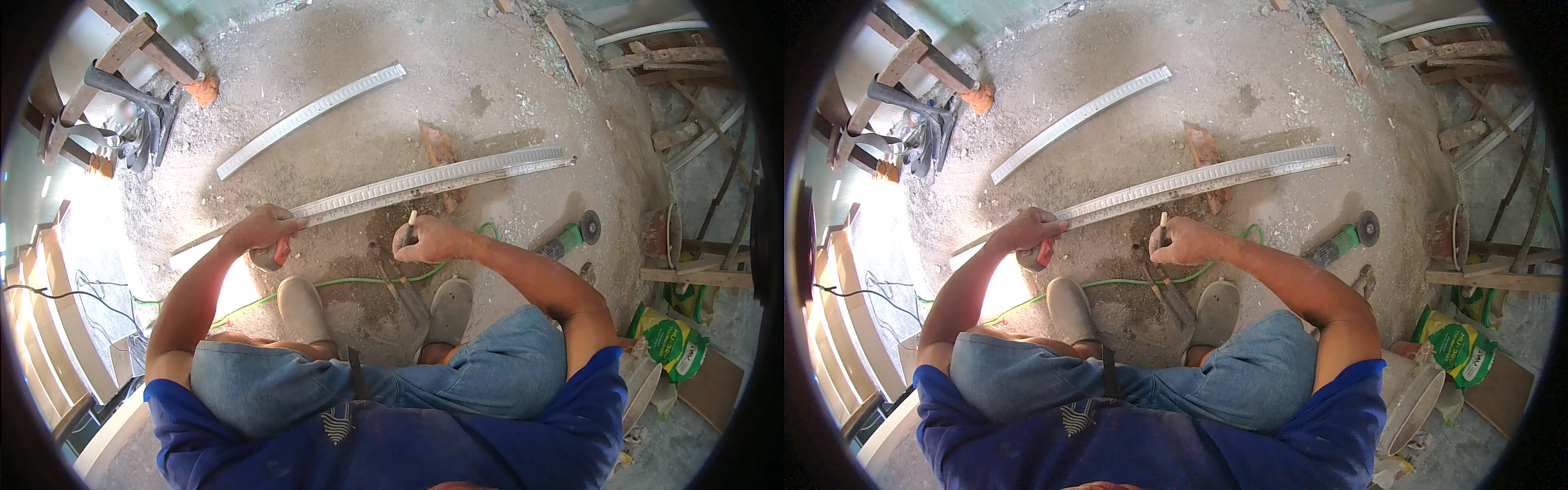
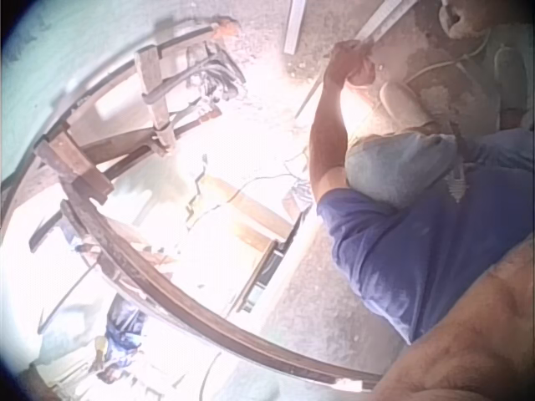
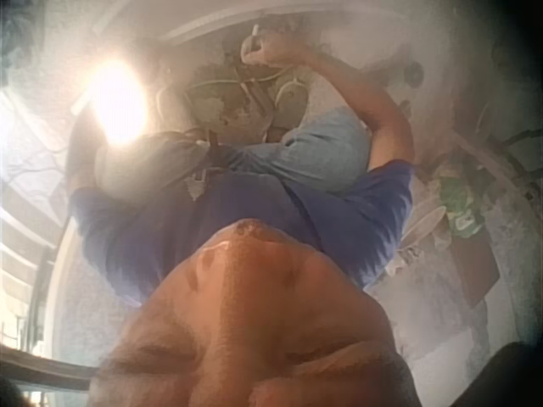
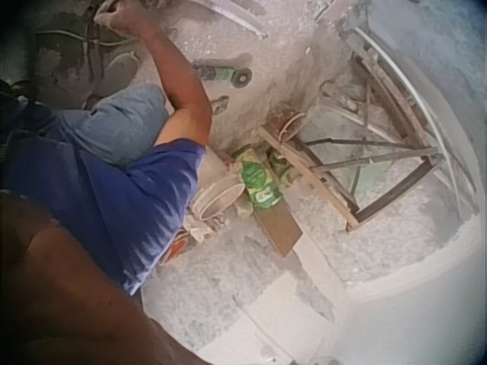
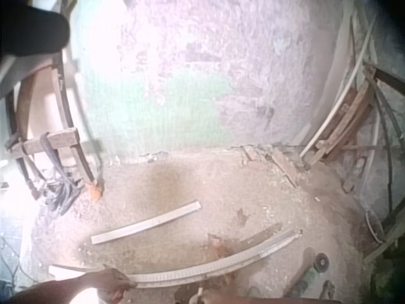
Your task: The person uses an angle grinder to cut a long metal profile, then measures and marks it with a tape measure and marker. The person handles the metal profile and tools on a concrete floor in a construction area.
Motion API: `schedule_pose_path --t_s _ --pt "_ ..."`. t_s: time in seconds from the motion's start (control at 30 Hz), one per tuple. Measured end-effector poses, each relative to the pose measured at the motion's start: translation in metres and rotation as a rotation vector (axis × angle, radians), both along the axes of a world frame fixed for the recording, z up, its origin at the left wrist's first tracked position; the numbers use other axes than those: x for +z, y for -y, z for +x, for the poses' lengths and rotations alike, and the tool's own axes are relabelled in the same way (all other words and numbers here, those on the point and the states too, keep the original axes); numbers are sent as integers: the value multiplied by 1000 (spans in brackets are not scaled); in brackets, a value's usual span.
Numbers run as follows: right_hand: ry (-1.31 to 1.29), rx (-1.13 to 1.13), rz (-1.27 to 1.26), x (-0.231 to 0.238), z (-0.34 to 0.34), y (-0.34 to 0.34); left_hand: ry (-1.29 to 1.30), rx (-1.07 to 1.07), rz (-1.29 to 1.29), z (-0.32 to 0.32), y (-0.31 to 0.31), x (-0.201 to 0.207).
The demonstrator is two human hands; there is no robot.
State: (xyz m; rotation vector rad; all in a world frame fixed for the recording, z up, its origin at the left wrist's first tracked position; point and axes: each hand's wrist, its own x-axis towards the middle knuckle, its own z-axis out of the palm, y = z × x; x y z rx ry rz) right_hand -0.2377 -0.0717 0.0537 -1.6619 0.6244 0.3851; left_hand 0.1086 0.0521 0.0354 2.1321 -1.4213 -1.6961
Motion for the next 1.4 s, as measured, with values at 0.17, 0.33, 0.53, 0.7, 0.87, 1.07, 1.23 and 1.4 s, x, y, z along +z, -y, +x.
schedule_pose_path --t_s 0.17,0.33,0.53,0.7,0.87,1.07,1.23,1.4 --pt "22 -5 5 1 0 -1 7 -3 -1 1 0 -1" --pt "9 -1 11 2 1 0 7 -8 -12 2 -1 -2" --pt "4 -9 13 2 1 0 16 -1 -33 0 -1 4" --pt "30 2 -9 -1 0 0 1 -2 -22 0 1 7" --pt "21 14 -10 6 3 1 14 -3 -3 1 1 9" --pt "25 -10 -4 6 1 0 25 59 -62 22 -1 15" --pt "40 0 -28 -1 -3 1 163 191 -4 56 -9 26" --pt "28 9 -32 -4 1 0 280 299 -83 109 -39 20"
